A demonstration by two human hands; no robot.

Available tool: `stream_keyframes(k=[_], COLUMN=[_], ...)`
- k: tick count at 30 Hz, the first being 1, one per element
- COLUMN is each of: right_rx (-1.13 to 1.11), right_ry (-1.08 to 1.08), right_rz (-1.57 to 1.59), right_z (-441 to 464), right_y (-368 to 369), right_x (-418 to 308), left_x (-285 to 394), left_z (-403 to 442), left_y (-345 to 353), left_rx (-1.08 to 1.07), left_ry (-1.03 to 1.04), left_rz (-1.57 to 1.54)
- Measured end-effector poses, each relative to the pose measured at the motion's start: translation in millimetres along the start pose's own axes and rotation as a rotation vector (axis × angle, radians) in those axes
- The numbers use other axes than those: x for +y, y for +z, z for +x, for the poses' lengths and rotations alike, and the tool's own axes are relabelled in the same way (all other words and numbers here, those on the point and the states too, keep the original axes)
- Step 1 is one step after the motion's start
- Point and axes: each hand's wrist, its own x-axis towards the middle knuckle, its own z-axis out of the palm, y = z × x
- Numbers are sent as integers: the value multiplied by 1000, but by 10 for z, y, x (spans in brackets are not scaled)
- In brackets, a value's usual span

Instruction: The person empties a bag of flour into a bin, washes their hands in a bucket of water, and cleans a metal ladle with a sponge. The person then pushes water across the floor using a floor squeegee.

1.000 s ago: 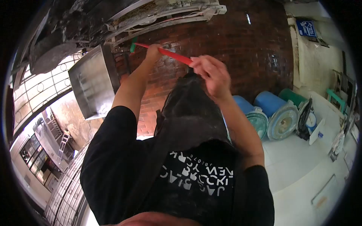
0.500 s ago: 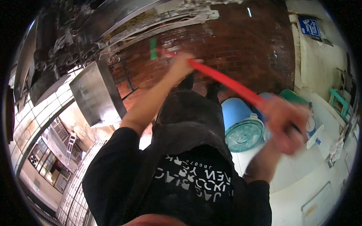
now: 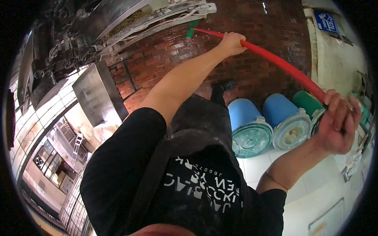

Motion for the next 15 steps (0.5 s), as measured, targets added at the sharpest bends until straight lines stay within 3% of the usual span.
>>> stream_keyframes(k=[2,4,6,7,8,9,10,12,14,15], right_rx=[-51,-261,-184,31,242,221,244,266,549,350], right_ry=[-58,-83,18,97,171,198,199,156,64,-26], right_rz=[9,-4,39,90,144,382,353,300,-25,4], right_z=[-91,-164,-297,-350,-432,-589,-634,-465,-186,-41], right_y=[5,-22,194,508,572,368,229,-88,-438,-736], right_x=[-193,-224,46,359,693,1081,1021,833,226,-34], left_x=[231,251,29,-306,-526,-708,-620,-426,440,758], left_z=[86,-339,-880,-1113,-1286,-1423,-1422,-980,-281,45], left_y=[-3,-170,-277,-167,-159,28,171,531,775,898], left_rx=[-78,43,134,204,85,82,62,59,246,243], left_ry=[29,110,-48,-66,-263,-364,-297,-133,-78,-50], left_rz=[-128,-34,-32,-13,-53,-71,-49,13,-25,-70])
